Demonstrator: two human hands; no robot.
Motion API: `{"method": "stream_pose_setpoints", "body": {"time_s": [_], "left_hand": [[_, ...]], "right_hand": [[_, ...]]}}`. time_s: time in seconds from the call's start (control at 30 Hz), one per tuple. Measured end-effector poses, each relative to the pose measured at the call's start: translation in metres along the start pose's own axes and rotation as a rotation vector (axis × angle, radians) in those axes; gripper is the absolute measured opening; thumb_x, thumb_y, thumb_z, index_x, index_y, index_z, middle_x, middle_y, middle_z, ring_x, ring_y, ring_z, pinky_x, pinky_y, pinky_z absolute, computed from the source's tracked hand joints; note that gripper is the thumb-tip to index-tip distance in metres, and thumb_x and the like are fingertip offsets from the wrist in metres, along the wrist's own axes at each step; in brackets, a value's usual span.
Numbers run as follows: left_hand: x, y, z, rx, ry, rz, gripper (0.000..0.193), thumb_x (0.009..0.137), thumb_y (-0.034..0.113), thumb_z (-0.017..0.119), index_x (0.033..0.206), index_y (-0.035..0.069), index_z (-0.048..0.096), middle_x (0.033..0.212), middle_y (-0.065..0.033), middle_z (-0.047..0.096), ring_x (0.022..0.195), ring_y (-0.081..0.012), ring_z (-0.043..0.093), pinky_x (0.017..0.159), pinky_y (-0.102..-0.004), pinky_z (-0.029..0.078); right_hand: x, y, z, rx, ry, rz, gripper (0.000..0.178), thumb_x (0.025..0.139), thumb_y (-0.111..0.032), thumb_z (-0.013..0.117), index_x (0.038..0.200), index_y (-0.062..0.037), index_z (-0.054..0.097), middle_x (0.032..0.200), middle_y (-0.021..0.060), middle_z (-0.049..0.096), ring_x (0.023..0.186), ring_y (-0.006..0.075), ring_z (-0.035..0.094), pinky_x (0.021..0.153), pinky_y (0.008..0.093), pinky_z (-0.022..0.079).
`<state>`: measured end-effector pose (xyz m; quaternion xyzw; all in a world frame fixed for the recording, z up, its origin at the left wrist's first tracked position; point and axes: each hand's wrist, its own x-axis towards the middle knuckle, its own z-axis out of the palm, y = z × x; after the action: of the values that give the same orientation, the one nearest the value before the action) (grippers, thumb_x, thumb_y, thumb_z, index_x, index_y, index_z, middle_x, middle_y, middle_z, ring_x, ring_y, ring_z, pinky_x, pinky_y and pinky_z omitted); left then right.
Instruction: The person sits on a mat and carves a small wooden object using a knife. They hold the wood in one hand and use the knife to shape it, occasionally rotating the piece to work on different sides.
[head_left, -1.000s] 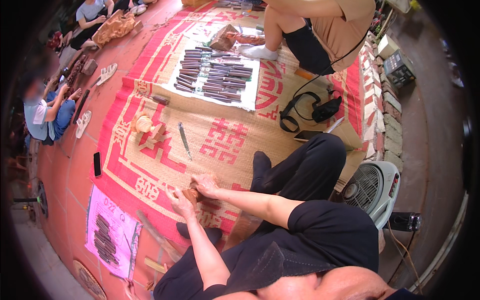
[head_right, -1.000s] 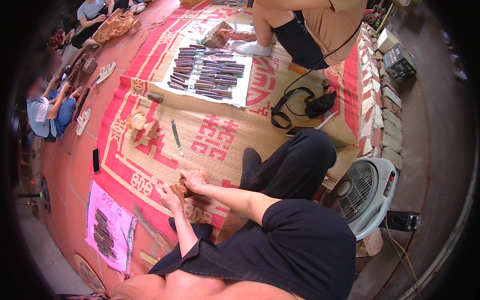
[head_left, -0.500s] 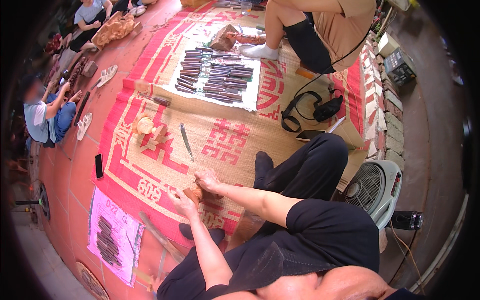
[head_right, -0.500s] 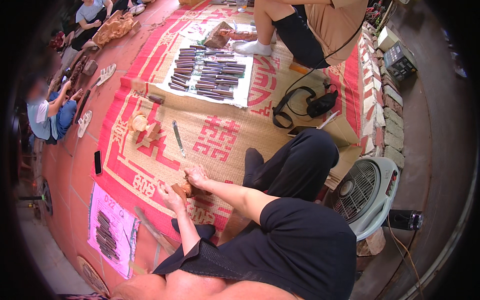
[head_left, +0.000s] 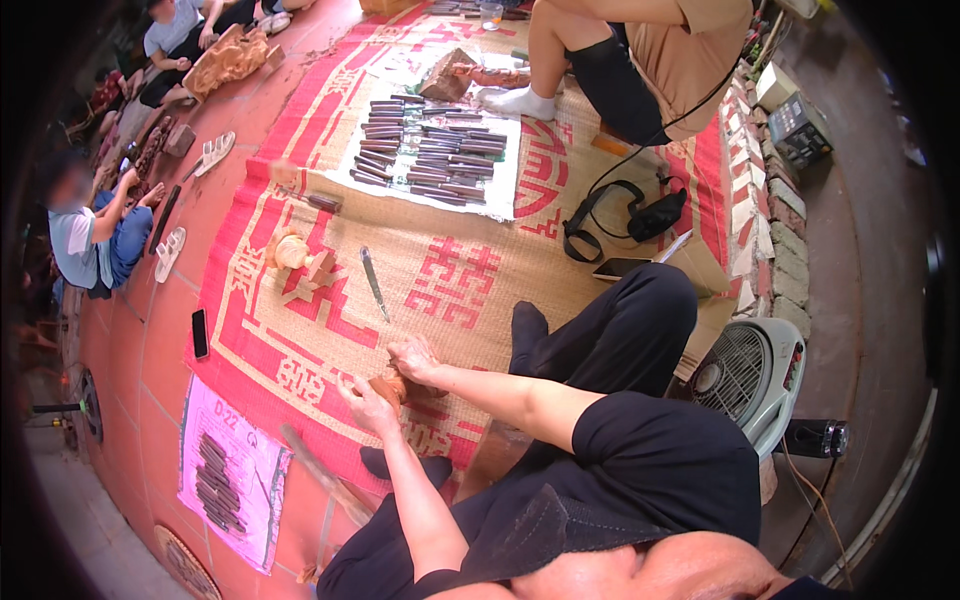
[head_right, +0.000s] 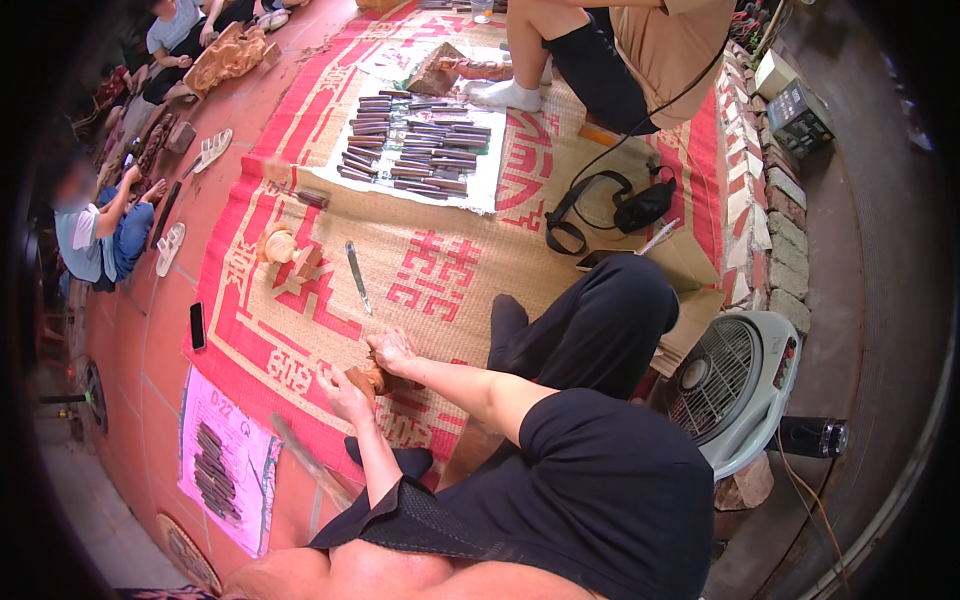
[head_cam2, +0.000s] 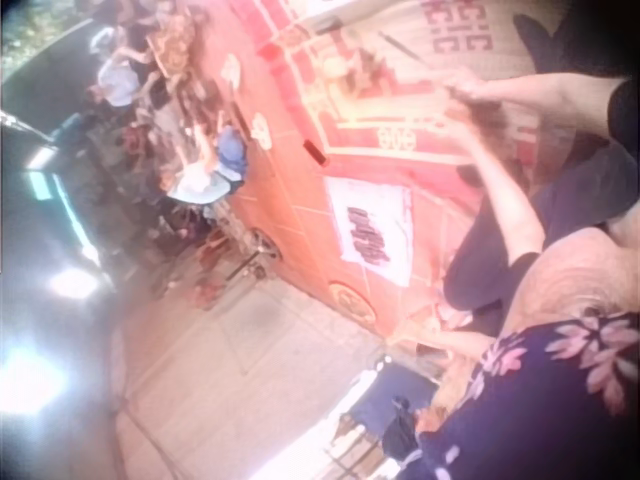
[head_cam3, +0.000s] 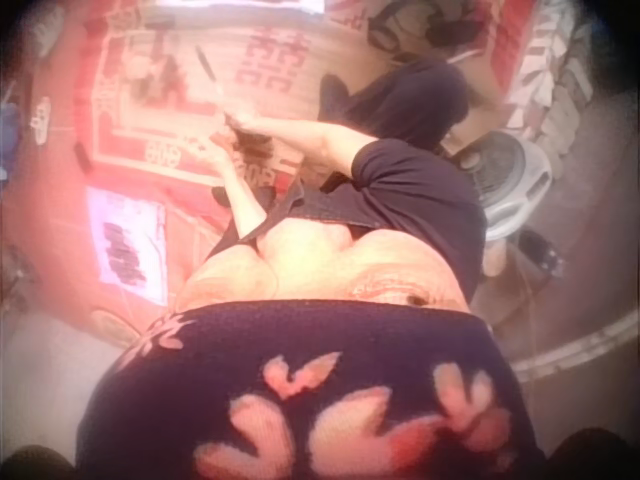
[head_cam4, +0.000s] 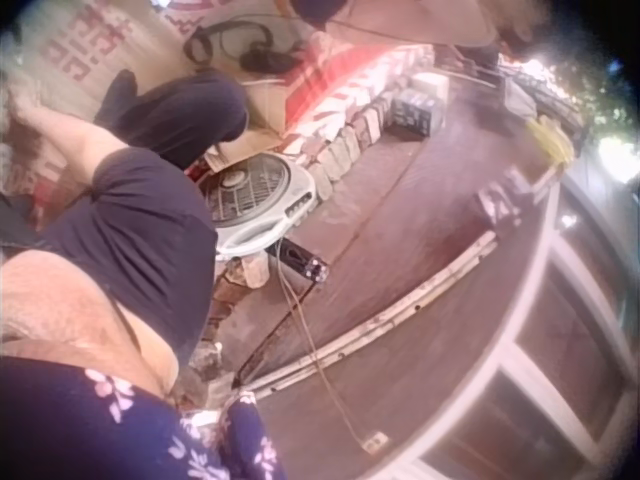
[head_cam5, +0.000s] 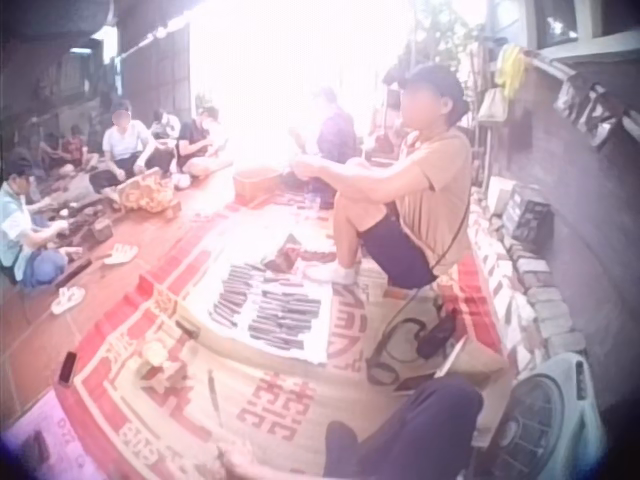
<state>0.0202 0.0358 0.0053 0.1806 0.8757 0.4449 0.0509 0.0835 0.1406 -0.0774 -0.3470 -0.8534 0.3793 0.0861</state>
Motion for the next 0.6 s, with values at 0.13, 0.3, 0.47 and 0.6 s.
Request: {"method": "stream_pose_setpoints", "body": {"time_s": [0.13, 0.3, 0.47, 0.6], "left_hand": [[-0.003, 0.009, -0.003, 0.079, -0.046, -0.070, 0.048, 0.093, 0.035, 0.045, 0.132, 0.006, 0.044, 0.108, -0.0204, 0.061, 0.092, -0.0363, 0.059, 0.077, -0.0446, 0.043], [0.001, -0.001, -0.003, 0.095, -0.061, -0.079, 0.048, 0.093, 0.036, 0.045, 0.131, 0.006, 0.044, 0.109, -0.0205, 0.061, 0.092, -0.0364, 0.059, 0.076, -0.0460, 0.043], [-0.003, -0.001, -0.002, 0.045, -0.047, -0.083, 0.048, 0.094, 0.035, 0.044, 0.131, 0.005, 0.044, 0.112, -0.0219, 0.060, 0.094, -0.0369, 0.059, 0.077, -0.0457, 0.043], [-0.006, -0.001, -0.005, 0.041, -0.033, -0.073, 0.047, 0.094, 0.034, 0.044, 0.131, 0.005, 0.045, 0.109, -0.0216, 0.061, 0.093, -0.0359, 0.059, 0.077, -0.0452, 0.044]], "right_hand": [[-0.015, -0.027, 0.001, 0.303, 0.044, 0.010, 0.016, 0.078, -0.024, 0.061, 0.084, -0.0091, 0.060, 0.078, 0.0146, 0.063, 0.083, 0.0346, 0.059, 0.074, 0.0436, 0.041], [-0.029, -0.038, -0.002, 0.233, 0.147, -0.102, 0.016, 0.082, -0.024, 0.058, 0.086, -0.0092, 0.059, 0.082, 0.0119, 0.063, 0.085, 0.0327, 0.058, 0.079, 0.0420, 0.040], [-0.004, -0.012, 0.013, 0.026, 0.025, 0.174, 0.019, 0.081, -0.028, 0.059, 0.084, -0.0095, 0.058, 0.078, 0.0130, 0.065, 0.078, 0.0333, 0.060, 0.077, 0.0446, 0.040], [-0.007, -0.011, 0.009, 0.113, 0.097, 0.028, 0.017, 0.080, -0.026, 0.059, 0.086, -0.0096, 0.060, 0.077, 0.0173, 0.065, 0.077, 0.0365, 0.061, 0.072, 0.0461, 0.042]]}}
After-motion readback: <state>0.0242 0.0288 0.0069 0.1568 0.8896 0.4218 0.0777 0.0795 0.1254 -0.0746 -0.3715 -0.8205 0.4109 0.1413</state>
